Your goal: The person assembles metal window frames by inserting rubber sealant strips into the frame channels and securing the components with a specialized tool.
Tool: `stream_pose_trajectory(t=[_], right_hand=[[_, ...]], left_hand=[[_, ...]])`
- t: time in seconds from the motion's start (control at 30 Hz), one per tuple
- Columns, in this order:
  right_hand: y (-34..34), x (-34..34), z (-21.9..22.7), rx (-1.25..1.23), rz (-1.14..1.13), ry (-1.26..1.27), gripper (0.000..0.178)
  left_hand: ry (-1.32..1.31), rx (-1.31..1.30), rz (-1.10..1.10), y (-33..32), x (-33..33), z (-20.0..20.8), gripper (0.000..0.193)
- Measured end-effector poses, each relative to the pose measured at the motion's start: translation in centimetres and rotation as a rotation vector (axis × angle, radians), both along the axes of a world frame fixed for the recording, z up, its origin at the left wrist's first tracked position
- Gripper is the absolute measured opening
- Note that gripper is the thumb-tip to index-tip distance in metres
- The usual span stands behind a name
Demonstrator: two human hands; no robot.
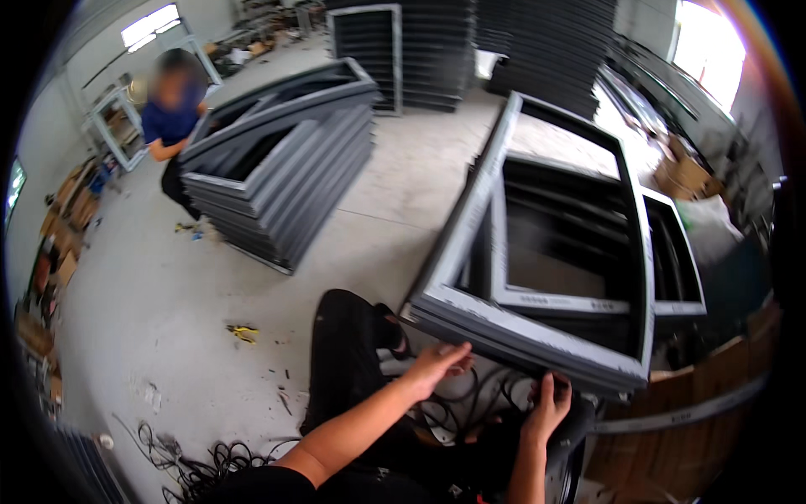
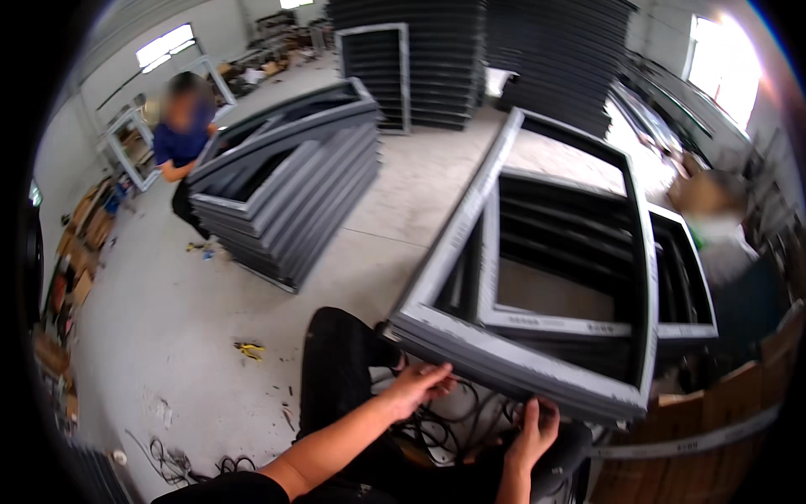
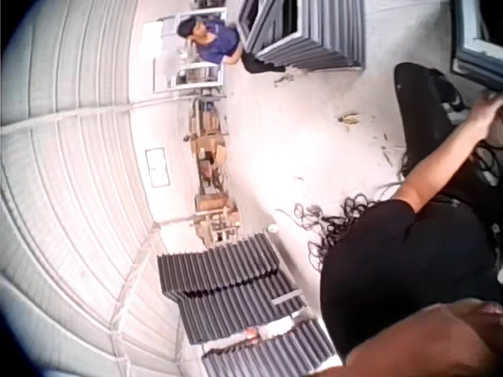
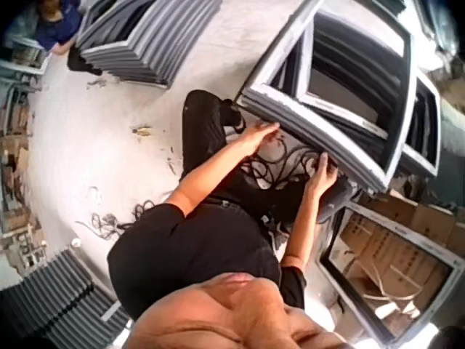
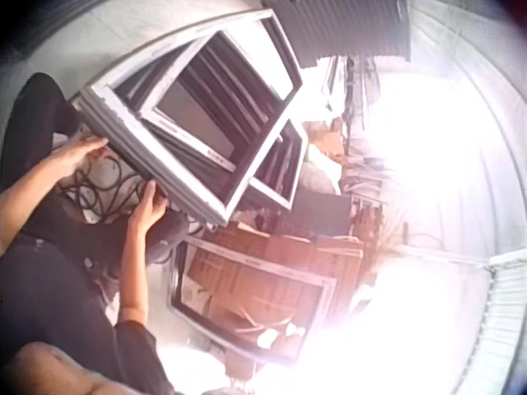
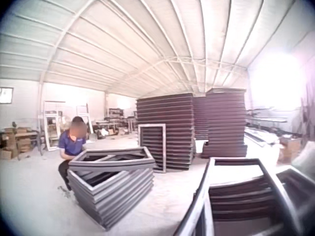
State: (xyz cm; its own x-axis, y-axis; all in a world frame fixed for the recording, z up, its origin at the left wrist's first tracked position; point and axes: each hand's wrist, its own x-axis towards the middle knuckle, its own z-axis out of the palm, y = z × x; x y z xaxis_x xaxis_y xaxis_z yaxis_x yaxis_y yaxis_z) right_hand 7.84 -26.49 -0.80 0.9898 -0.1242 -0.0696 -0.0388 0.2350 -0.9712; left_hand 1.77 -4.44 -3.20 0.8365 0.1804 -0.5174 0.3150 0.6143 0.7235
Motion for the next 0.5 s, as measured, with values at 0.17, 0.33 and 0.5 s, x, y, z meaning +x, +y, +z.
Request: stream_pose_trajectory(t=[0.17, 0.33, 0.5], right_hand=[[-1.7, -0.4, 0.2, 0.000, -0.041, -0.031, 0.017], [-2.2, -0.4, 0.6, -0.151, 0.014, -0.083, 0.018], [-2.2, -0.1, -0.4, -0.173, 0.046, -0.121, 0.017]], left_hand=[[-0.073, 0.028, -0.055, -2.7, 1.0, 0.3, 0.048], [-0.051, 0.043, -0.034, -2.9, 0.7, 1.7, 0.042], [0.023, -0.054, -0.168, -3.7, 1.7, 2.4, 0.037]])
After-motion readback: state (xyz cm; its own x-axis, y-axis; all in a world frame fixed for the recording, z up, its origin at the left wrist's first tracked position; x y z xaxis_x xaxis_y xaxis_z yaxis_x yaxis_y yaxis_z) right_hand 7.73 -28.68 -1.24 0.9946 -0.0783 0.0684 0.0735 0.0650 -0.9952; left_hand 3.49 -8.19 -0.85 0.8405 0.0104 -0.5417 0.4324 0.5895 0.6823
